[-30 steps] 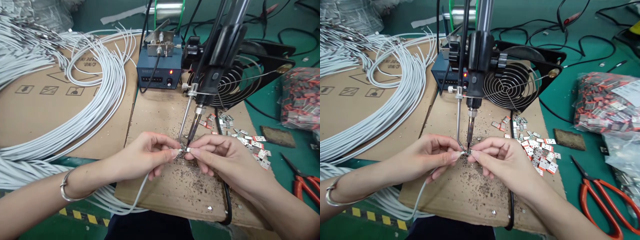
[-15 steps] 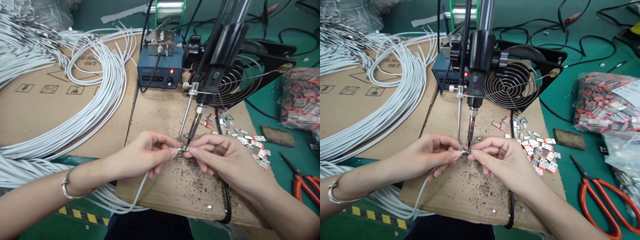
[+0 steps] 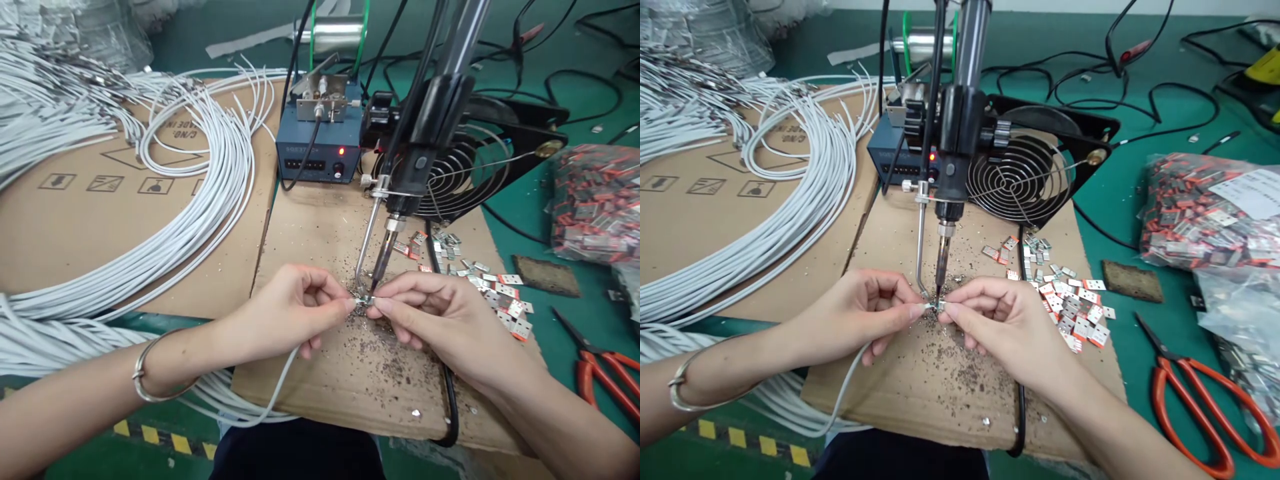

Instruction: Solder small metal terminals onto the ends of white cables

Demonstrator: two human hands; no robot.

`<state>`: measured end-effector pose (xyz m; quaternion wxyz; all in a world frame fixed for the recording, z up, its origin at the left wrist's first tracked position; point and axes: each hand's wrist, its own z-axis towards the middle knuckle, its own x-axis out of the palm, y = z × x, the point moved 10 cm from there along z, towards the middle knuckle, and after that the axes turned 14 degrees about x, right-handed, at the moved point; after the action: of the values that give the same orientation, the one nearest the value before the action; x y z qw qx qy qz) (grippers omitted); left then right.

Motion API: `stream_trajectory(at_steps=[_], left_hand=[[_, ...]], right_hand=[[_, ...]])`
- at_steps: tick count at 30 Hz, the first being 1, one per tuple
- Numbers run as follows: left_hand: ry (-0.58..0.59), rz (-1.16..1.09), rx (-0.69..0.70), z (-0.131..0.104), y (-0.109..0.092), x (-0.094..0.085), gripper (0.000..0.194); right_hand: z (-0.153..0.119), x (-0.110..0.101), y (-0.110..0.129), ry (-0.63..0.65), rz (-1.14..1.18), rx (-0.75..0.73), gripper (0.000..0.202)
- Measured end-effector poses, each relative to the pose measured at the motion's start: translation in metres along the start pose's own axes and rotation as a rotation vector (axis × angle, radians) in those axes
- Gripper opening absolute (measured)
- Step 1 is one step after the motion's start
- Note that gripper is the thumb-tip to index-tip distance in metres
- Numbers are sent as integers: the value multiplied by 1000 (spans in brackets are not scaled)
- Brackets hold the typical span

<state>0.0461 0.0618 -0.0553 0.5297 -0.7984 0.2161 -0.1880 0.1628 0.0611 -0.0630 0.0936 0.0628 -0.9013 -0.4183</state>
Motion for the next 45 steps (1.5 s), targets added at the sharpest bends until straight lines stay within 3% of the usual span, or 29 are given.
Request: stream_trajectory(at_steps=[23, 33, 45], left_hand=[[-34, 101, 141, 3, -14, -3, 12], [-40, 136, 119, 2, -9, -5, 12], [-10, 206, 194, 3, -13, -5, 11]], right_hand=[[-2, 3, 6, 65, 43, -47, 2], [-1, -1, 5, -11, 9, -30, 4], [-3, 1, 9, 7, -12, -60, 5]])
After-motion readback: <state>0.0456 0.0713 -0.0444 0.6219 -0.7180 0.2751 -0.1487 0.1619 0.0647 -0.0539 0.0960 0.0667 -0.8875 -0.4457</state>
